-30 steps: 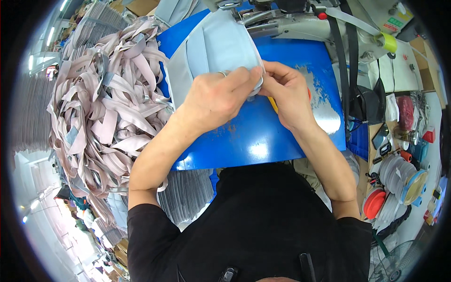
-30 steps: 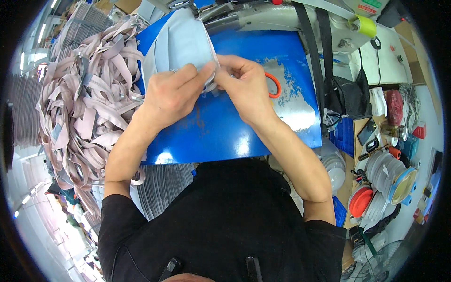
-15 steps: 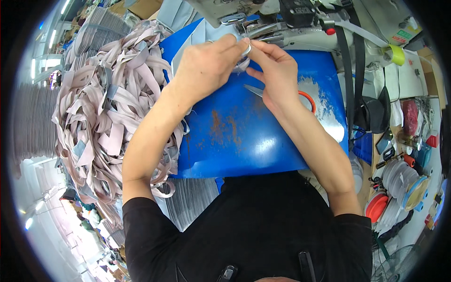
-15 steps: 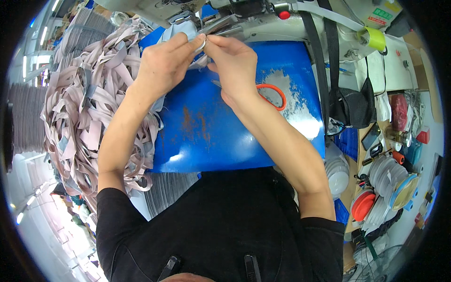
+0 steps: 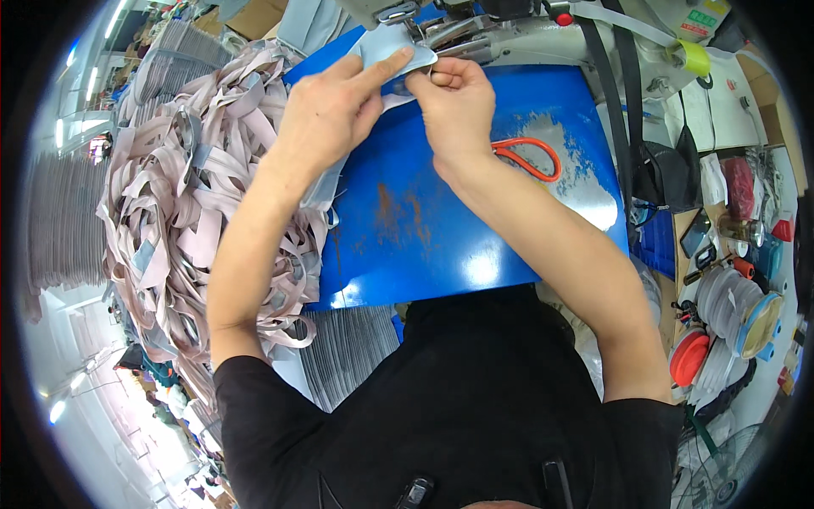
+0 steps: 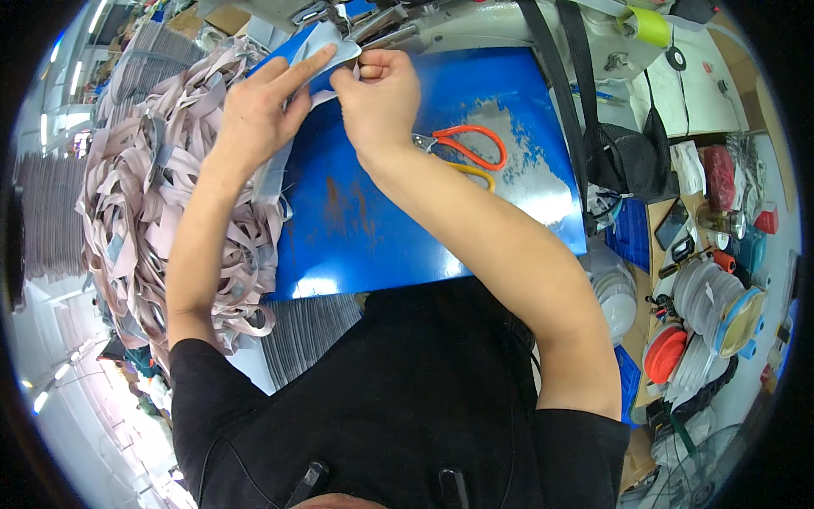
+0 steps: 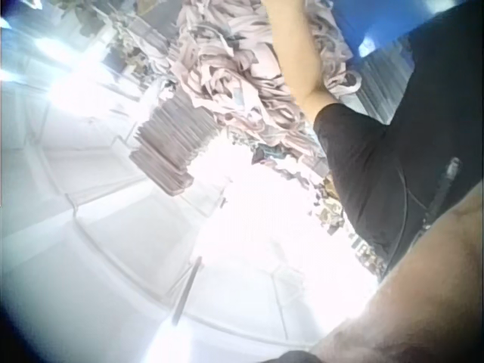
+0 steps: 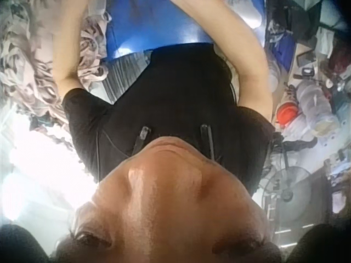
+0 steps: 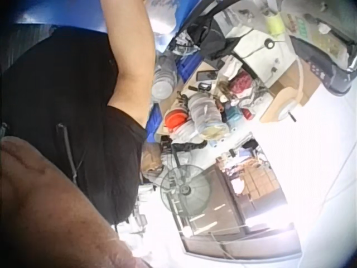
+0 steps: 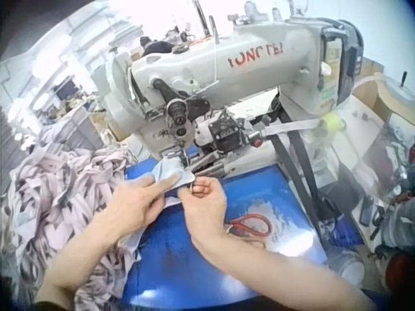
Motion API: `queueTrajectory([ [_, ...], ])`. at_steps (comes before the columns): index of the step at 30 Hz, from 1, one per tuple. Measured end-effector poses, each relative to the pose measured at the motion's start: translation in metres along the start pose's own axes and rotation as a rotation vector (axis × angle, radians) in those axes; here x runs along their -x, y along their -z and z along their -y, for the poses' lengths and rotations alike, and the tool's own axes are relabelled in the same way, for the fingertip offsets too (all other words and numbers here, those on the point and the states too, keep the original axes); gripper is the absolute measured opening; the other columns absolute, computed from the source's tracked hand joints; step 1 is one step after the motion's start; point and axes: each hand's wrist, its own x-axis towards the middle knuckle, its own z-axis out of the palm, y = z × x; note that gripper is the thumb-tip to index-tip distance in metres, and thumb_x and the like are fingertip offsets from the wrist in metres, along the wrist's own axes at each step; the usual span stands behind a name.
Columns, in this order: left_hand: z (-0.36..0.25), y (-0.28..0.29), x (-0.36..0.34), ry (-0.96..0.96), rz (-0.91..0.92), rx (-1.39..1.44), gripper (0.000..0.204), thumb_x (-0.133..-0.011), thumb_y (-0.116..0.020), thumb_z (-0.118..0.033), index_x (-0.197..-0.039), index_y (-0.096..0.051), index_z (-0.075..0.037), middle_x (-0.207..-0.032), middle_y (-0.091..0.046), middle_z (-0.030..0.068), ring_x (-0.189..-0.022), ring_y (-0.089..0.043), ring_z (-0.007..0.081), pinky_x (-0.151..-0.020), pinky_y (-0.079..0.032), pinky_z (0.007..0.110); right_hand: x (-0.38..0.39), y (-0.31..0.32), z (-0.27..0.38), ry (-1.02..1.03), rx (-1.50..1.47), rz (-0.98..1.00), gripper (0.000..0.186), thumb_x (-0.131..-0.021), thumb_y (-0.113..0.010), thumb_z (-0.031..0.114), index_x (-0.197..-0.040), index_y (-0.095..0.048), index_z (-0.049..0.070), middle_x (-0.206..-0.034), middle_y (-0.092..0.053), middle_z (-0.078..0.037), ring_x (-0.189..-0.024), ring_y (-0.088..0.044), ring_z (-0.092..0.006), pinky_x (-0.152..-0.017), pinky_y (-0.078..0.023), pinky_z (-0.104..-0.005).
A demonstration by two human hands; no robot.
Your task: The person sews elastic straps onto light blue face masks using a sewing machine. They repeatedly pick up a mask, align the elastic, sew it, and trim the excess with scissors. The finished masks are stacked on the table.
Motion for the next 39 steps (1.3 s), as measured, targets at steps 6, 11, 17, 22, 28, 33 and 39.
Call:
queueTrajectory([
  [6, 0.017, 0.031, -0.020, -0.245, 0.139, -0.046, 0.046, -0.087, -0.069, -0.005, -0.130, -0.073, -0.021, -0.079, -0.056, 0.0085, -0.064, -0.061, 0.0272, -0.061, -0.050, 0.040, -0.011, 0.030, 0.035, -0.156, 0.152, 0.296, 0.027, -0.081, -0.079, 0.009, -0.105, -0.073, -0.003, -0.092, -0.072, -0.007, -0.077, -0.064, -0.0130, -0.070, -0.052, -0.0275],
  [11, 0.014, 0.037, -0.034, -0.308, 0.217, -0.118, 0.041, -0.086, -0.070, -0.007, -0.126, -0.073, -0.010, -0.085, -0.061, 0.0120, -0.070, -0.066, 0.0295, -0.064, -0.053, 0.041, -0.016, 0.037, 0.054, -0.324, 0.280, 0.385, 0.027, -0.084, -0.077, 0.015, -0.108, -0.077, 0.004, -0.092, -0.071, -0.002, -0.083, -0.063, -0.0126, -0.072, -0.053, -0.0302],
  [17, 0.000, 0.031, -0.043, -0.252, 0.244, -0.198, 0.040, -0.083, -0.071, -0.008, -0.122, -0.072, -0.005, -0.089, -0.065, 0.0130, -0.072, -0.070, 0.0319, -0.065, -0.058, 0.042, -0.022, 0.029, 0.048, -0.379, 0.228, 0.303, 0.027, -0.087, -0.079, 0.018, -0.109, -0.076, 0.003, -0.094, -0.070, -0.004, -0.089, -0.063, -0.0126, -0.071, -0.054, -0.0319],
  [22, -0.005, 0.025, -0.040, -0.172, 0.224, -0.250, 0.039, -0.083, -0.072, -0.008, -0.121, -0.071, -0.004, -0.090, -0.066, 0.0132, -0.072, -0.072, 0.0321, -0.064, -0.059, 0.041, -0.023, 0.025, 0.044, -0.375, 0.203, 0.289, 0.028, -0.088, -0.080, 0.019, -0.109, -0.075, 0.001, -0.093, -0.071, -0.005, -0.086, -0.065, -0.0129, -0.068, -0.054, -0.0307],
  [28, -0.022, 0.015, -0.041, -0.088, 0.209, -0.269, 0.039, -0.082, -0.073, -0.009, -0.120, -0.070, 0.001, -0.089, -0.067, 0.0144, -0.072, -0.072, 0.0325, -0.064, -0.059, 0.041, -0.025, 0.023, 0.047, -0.394, 0.171, 0.282, 0.027, -0.088, -0.080, 0.019, -0.108, -0.075, 0.001, -0.094, -0.073, -0.006, -0.088, -0.067, -0.0138, -0.069, -0.054, -0.0316],
  [33, -0.026, 0.005, -0.039, -0.051, 0.131, -0.213, 0.034, -0.084, -0.070, -0.010, -0.116, -0.070, 0.003, -0.087, -0.068, 0.0162, -0.070, -0.071, 0.0337, -0.062, -0.058, 0.042, -0.024, 0.023, 0.049, -0.415, 0.155, 0.287, 0.026, -0.089, -0.079, 0.020, -0.106, -0.076, 0.001, -0.096, -0.074, -0.006, -0.089, -0.068, -0.0147, -0.071, -0.054, -0.0334],
  [39, -0.051, -0.008, -0.042, 0.112, 0.136, -0.197, 0.019, -0.085, -0.066, -0.009, -0.100, -0.066, 0.003, -0.086, -0.070, 0.0201, -0.070, -0.071, 0.0355, -0.064, -0.058, 0.043, -0.025, 0.029, 0.043, -0.404, 0.070, 0.309, 0.024, -0.093, -0.076, 0.019, -0.106, -0.076, -0.001, -0.097, -0.074, -0.008, -0.090, -0.068, -0.0152, -0.073, -0.055, -0.0336],
])
